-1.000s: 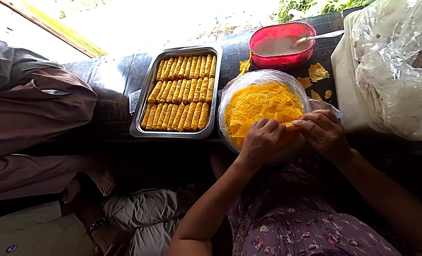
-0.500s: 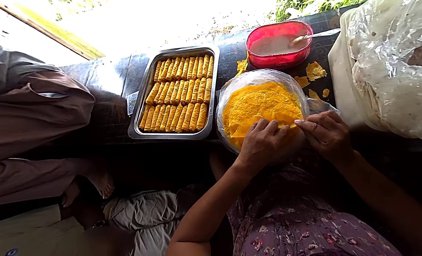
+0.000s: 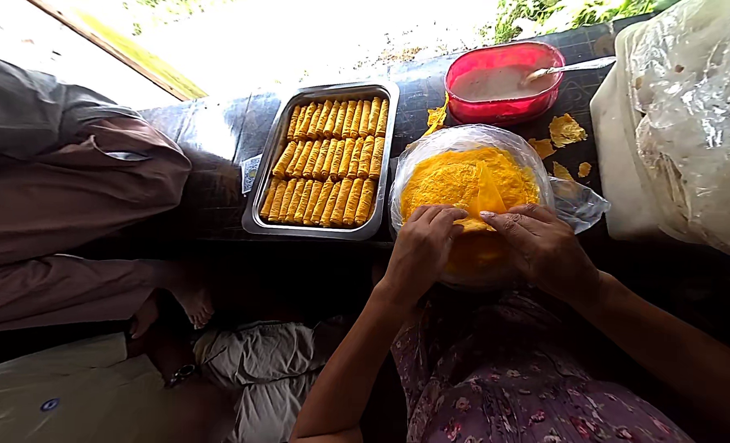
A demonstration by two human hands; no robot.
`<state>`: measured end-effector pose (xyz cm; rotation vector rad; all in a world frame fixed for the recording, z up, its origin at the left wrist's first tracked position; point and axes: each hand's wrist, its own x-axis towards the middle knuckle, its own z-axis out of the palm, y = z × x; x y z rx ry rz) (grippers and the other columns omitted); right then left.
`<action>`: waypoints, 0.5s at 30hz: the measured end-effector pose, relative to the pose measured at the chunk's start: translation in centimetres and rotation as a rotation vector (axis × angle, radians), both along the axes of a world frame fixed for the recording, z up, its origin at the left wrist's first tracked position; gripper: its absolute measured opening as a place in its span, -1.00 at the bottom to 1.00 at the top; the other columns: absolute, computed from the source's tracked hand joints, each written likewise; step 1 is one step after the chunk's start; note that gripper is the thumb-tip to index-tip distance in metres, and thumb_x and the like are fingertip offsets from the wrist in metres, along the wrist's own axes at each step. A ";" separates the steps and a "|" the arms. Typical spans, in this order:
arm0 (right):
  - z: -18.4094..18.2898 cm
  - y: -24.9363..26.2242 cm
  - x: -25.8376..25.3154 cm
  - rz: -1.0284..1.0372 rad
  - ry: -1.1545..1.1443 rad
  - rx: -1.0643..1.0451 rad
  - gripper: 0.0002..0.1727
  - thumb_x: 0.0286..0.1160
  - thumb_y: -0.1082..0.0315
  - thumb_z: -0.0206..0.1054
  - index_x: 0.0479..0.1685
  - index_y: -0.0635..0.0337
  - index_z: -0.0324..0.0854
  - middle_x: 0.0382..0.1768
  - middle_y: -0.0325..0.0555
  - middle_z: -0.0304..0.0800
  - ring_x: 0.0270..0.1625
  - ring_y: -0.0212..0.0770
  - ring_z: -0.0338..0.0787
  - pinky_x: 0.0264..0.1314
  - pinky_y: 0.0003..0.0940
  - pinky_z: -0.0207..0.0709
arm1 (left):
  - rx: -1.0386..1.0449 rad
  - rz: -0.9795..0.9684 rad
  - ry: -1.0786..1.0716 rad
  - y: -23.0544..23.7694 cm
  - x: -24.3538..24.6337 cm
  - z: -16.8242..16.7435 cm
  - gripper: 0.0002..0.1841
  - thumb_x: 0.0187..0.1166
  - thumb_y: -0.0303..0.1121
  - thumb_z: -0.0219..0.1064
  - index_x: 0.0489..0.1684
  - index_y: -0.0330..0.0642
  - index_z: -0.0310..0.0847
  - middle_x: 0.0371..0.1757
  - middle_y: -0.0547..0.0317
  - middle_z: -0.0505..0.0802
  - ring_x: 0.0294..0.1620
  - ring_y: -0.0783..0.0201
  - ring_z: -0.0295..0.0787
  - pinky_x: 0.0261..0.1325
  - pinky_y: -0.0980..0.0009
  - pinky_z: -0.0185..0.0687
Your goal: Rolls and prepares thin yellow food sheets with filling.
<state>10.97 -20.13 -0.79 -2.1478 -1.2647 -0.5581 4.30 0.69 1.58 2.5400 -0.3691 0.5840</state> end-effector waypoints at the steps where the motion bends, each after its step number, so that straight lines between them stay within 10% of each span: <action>1: 0.6 0.2 0.0 0.002 0.012 -0.038 -0.64 0.57 0.50 0.14 0.15 0.27 0.82 -0.13 0.02 0.95 0.05 0.05 0.87 0.24 -0.12 0.61 | 0.032 -0.005 0.011 0.2 0.0 0.0 -0.81 0.55 -0.41 0.40 -0.04 -0.30 0.85 0.00 -0.05 0.91 0.13 0.02 0.85 0.30 0.22 0.67; 15: 0.0 1.7 1.4 0.169 0.181 -0.030 -0.82 0.41 0.43 0.33 -0.22 0.22 0.86 -0.18 0.01 0.88 -0.01 0.02 0.83 0.11 -0.18 0.65 | 0.155 0.032 0.072 -0.6 -0.3 -0.9 -0.92 0.40 -0.41 0.52 -0.29 -0.21 0.85 -0.30 0.05 0.83 -0.16 0.04 0.77 -0.12 0.18 0.62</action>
